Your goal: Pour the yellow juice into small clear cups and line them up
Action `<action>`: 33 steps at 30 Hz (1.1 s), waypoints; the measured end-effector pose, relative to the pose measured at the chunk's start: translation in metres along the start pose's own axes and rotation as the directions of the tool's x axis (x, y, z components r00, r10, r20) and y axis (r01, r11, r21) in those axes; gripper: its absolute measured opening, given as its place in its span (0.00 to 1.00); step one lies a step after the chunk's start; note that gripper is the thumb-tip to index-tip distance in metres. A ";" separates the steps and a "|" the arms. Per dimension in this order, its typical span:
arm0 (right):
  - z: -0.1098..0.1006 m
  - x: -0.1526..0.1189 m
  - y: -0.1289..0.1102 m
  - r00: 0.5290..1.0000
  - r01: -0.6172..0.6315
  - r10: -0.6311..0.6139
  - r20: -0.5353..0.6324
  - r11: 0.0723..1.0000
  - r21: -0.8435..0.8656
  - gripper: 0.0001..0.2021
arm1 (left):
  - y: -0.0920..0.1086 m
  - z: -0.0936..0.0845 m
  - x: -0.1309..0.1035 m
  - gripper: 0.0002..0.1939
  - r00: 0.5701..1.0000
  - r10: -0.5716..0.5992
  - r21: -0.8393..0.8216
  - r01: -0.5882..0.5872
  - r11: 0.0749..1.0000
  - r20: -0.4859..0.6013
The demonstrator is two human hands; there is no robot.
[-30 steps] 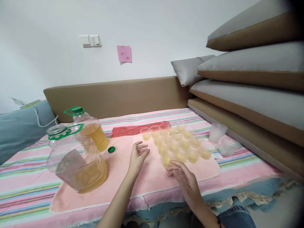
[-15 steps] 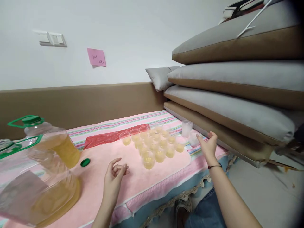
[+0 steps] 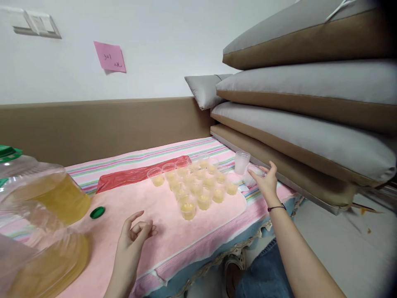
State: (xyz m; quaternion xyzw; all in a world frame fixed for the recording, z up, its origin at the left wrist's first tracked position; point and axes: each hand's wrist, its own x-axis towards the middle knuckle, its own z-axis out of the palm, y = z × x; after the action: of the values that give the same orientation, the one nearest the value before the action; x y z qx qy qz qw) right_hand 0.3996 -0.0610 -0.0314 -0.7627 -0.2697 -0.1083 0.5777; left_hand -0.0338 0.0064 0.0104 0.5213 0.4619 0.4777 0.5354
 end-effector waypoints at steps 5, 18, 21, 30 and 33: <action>-0.011 -0.005 -0.009 0.996 0.081 -0.084 -0.020 0.991 -0.105 0.50 | 0.002 0.001 -0.003 0.37 1.000 -0.022 0.008 0.023 1.000 -0.018; -0.017 -0.006 -0.012 0.982 0.183 -0.187 0.008 0.951 -0.250 0.51 | 0.000 0.002 -0.004 0.35 1.000 -0.010 0.007 0.010 1.000 -0.009; -0.018 -0.007 -0.014 0.982 0.184 -0.188 0.012 0.941 -0.285 0.51 | 0.000 0.004 -0.004 0.34 1.000 -0.001 0.008 0.001 1.000 -0.006; -0.018 -0.008 -0.015 0.963 0.258 -0.269 -0.002 0.924 -0.281 0.49 | 0.000 0.005 -0.005 0.33 1.000 -0.002 0.009 0.002 1.000 0.002; -0.019 -0.008 -0.015 0.960 0.268 -0.280 -0.001 0.922 -0.280 0.49 | 0.000 0.005 -0.006 0.32 1.000 0.000 0.012 0.000 1.000 0.013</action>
State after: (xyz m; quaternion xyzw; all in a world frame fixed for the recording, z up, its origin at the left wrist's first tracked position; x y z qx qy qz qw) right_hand 0.3873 -0.0782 -0.0171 -0.7885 -0.3438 -0.2404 0.4498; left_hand -0.0294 -0.0003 0.0101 0.5275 0.4614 0.4715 0.5353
